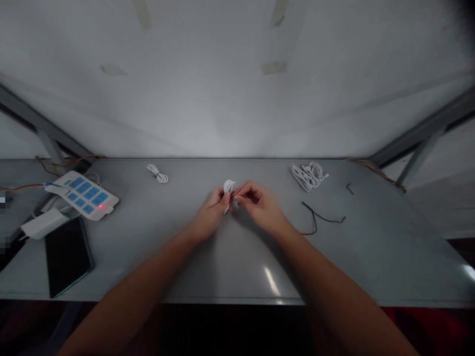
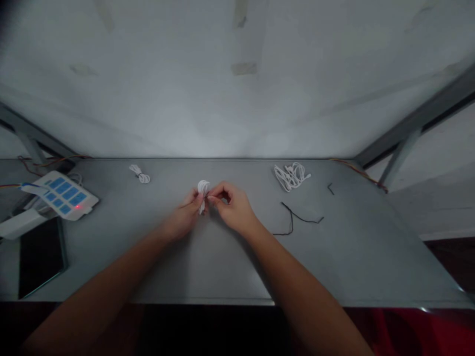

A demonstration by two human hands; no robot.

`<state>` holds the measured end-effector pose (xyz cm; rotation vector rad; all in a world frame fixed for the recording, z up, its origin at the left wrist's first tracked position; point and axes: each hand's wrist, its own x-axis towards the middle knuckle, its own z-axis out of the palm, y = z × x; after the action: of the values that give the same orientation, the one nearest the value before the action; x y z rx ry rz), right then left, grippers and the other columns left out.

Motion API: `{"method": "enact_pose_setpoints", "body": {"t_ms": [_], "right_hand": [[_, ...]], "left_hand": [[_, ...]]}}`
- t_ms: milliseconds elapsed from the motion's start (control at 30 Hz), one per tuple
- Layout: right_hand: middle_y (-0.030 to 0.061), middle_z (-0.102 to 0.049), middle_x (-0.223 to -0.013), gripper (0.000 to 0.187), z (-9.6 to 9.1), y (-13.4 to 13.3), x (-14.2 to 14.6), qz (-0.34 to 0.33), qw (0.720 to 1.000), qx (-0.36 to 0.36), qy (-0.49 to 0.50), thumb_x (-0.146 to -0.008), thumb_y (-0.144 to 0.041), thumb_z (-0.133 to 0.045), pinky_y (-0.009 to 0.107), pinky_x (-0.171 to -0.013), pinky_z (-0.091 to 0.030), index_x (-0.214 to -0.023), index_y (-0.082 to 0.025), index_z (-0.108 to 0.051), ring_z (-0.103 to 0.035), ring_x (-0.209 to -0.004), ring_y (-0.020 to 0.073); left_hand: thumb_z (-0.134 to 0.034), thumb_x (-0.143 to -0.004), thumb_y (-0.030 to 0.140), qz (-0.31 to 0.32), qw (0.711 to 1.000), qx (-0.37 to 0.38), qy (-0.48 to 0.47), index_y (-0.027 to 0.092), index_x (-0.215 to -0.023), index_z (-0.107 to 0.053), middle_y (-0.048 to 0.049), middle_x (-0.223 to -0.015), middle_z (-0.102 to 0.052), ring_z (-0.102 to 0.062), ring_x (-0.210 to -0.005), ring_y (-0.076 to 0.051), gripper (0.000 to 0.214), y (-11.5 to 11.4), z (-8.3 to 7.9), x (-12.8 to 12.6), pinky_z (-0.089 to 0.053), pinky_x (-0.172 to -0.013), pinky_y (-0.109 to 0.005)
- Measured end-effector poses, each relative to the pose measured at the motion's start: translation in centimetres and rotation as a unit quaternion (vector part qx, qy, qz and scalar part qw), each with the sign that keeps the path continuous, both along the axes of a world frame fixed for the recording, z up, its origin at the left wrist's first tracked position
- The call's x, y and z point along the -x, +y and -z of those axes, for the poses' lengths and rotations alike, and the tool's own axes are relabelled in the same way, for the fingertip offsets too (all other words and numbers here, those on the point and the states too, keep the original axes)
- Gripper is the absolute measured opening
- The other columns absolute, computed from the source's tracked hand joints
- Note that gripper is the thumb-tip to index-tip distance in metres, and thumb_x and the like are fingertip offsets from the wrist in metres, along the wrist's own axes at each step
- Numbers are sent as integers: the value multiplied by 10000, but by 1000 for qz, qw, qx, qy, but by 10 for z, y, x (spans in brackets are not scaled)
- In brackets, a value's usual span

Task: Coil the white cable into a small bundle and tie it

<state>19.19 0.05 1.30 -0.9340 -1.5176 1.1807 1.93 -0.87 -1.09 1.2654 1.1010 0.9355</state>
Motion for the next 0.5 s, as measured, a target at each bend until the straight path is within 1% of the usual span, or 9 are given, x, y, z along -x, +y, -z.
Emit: {"method": "enact_pose_setpoints", "body": {"t_ms": [67,167,233,300,400,433,500], "right_hand": [[26,-695,-851,162,-2,1,-1,-25,999,20,21,-843,-359,-718,355,-773,-557,-789,-240,-624,-659,-801,180],[27,-668,-880,209,-6,5,-7,-49,998,40,25,-822,-408,-751,313,-659,-549,-777,-231,-650,-615,-715,150],[25,-648,-869,227,-9,8,-13,-58,997,51,17,-805,-424,-775,299,-623,-539,-767,-220,-682,-591,-686,139],[19,-639,-814,239,-10,12,-19,-82,994,77,15,-794,-434,-792,298,-599,-527,-769,-213,-706,-583,-658,140],[12,-644,-733,249,-10,14,-24,-113,987,114,18,-790,-444,-799,315,-602,-526,-783,-211,-710,-596,-635,154],[11,-648,-726,241,-9,14,-24,-109,988,111,9,-799,-437,-790,317,-609,-526,-785,-211,-707,-598,-636,156],[15,-658,-754,184,-8,11,-21,-72,995,60,-39,-834,-385,-752,313,-636,-520,-794,-212,-705,-602,-666,157]], "left_hand": [[-477,-992,618,14,999,-38,5,228,-950,-520,-10,-832,-578,-557,-797,-164,394,1,3,3,-475,-768,-300],[-487,-994,597,31,998,-51,-18,226,-972,-518,5,-803,-547,-523,-749,-153,372,2,2,6,-445,-731,-290],[-490,-992,588,41,998,-41,-14,222,-993,-522,11,-775,-526,-488,-706,-151,367,1,-3,6,-419,-698,-292],[-495,-990,579,59,998,-27,-11,213,-1020,-533,10,-756,-518,-462,-685,-154,370,0,-8,6,-395,-679,-299],[-523,-982,554,91,995,3,-35,206,-1049,-555,17,-719,-511,-439,-655,-148,356,-3,-15,5,-363,-660,-301],[-540,-973,548,93,994,18,-50,208,-1045,-560,22,-703,-503,-429,-638,-144,348,-3,-17,5,-352,-649,-299],[-588,-942,525,75,992,56,-89,210,-1018,-566,24,-698,-490,-415,-612,-132,325,-3,-20,4,-338,-622,-292]]}}
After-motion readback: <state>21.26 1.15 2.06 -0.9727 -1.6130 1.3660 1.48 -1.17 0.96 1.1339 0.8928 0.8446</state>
